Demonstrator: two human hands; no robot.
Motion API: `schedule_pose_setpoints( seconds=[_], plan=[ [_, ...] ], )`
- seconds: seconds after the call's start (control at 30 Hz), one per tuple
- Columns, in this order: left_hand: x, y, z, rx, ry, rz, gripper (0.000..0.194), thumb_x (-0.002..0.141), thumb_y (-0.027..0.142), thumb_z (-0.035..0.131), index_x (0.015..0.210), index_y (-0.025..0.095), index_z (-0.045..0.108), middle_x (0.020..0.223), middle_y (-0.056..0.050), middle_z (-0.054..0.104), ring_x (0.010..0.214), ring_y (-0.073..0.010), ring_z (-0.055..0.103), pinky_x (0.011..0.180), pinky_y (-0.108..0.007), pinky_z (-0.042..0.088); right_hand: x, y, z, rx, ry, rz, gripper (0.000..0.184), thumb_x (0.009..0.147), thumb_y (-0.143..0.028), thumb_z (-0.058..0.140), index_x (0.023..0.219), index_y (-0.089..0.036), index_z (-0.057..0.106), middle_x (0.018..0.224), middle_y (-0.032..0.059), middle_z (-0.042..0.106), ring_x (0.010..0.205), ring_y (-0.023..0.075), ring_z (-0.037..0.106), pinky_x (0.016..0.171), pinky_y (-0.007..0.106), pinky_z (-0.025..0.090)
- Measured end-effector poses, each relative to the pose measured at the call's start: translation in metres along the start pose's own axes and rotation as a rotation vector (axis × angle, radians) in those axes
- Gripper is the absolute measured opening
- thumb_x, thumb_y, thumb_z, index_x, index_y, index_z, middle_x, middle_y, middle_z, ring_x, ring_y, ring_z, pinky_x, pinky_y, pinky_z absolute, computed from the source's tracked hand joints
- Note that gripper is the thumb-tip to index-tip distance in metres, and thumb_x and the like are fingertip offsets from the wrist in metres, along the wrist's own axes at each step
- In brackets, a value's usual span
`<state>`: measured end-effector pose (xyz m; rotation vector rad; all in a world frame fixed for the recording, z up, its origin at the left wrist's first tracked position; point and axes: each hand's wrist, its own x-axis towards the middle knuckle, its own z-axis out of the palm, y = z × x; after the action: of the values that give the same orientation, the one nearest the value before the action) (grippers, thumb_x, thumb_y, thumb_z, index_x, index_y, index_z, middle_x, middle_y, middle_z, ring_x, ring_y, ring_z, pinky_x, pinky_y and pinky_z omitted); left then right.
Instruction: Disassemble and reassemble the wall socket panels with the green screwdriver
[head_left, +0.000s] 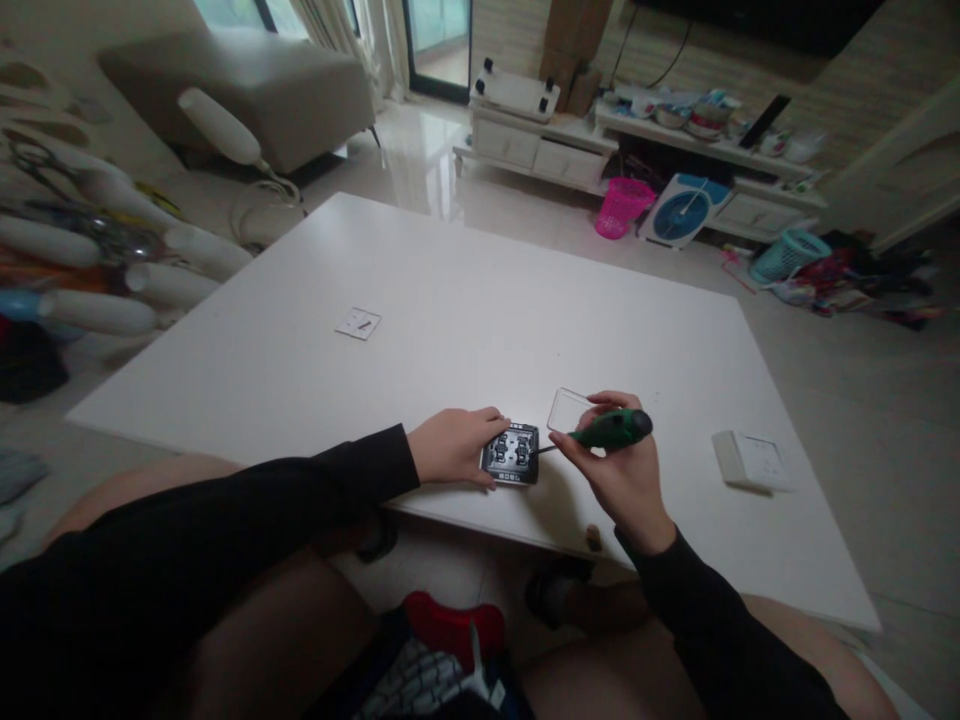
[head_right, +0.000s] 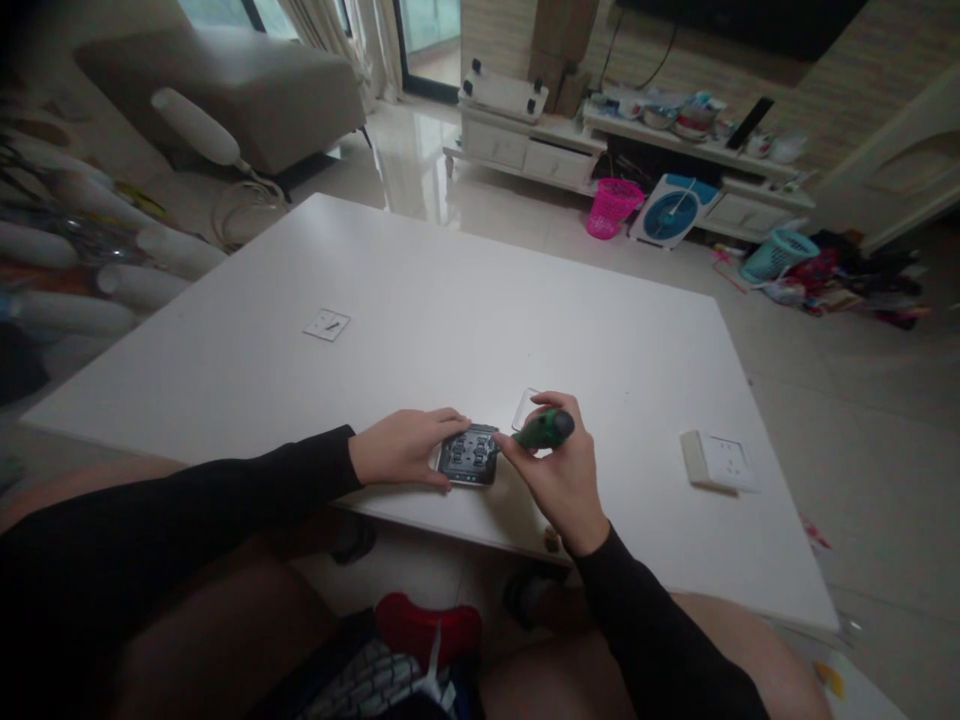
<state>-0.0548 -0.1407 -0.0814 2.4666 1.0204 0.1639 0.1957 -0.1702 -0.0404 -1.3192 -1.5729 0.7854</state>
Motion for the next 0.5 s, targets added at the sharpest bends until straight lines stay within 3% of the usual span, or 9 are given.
schedule_pose_setpoints(
  seconds=[0.1,0.27,0.5],
  plan=[
    [0.0,0.001,-0.001,0.007,-0.003,-0.009,0.078,0.073,0.055,0.088,0.136,0.022,0.055,0.135,-0.013,0.065,0.107,-0.0315,0.072,0.084,-0.038,0.055,-0.002,0.001,0.004,0.108,-0.023,0.005,0.051,0.077,-0.03,0.088,0.117,-0.028,0.057,0.094,-0.0002,0.071,0.085,0.0222,0.072,0.078,0.041,0.06],
    [0.0,0.002,-0.002,0.018,-0.017,-0.015,0.08,0.072,0.054,0.089,0.137,0.02,0.055,0.136,-0.013,0.065,0.108,-0.0323,0.072,0.085,-0.038,0.056,-0.005,0.0,0.01,0.269,-0.029,-0.028,0.044,0.084,-0.023,0.08,0.117,-0.03,0.053,0.107,0.0027,0.072,0.101,0.0237,0.075,0.094,0.048,0.062],
    [0.0,0.003,-0.003,0.028,-0.027,-0.023,0.079,0.073,0.054,0.088,0.137,0.02,0.056,0.135,-0.013,0.065,0.107,-0.0327,0.072,0.084,-0.039,0.056,-0.004,0.002,0.013,0.299,0.017,0.059,0.044,0.084,-0.03,0.083,0.117,-0.029,0.054,0.102,0.0024,0.072,0.095,0.0247,0.079,0.086,0.046,0.068]
  ],
)
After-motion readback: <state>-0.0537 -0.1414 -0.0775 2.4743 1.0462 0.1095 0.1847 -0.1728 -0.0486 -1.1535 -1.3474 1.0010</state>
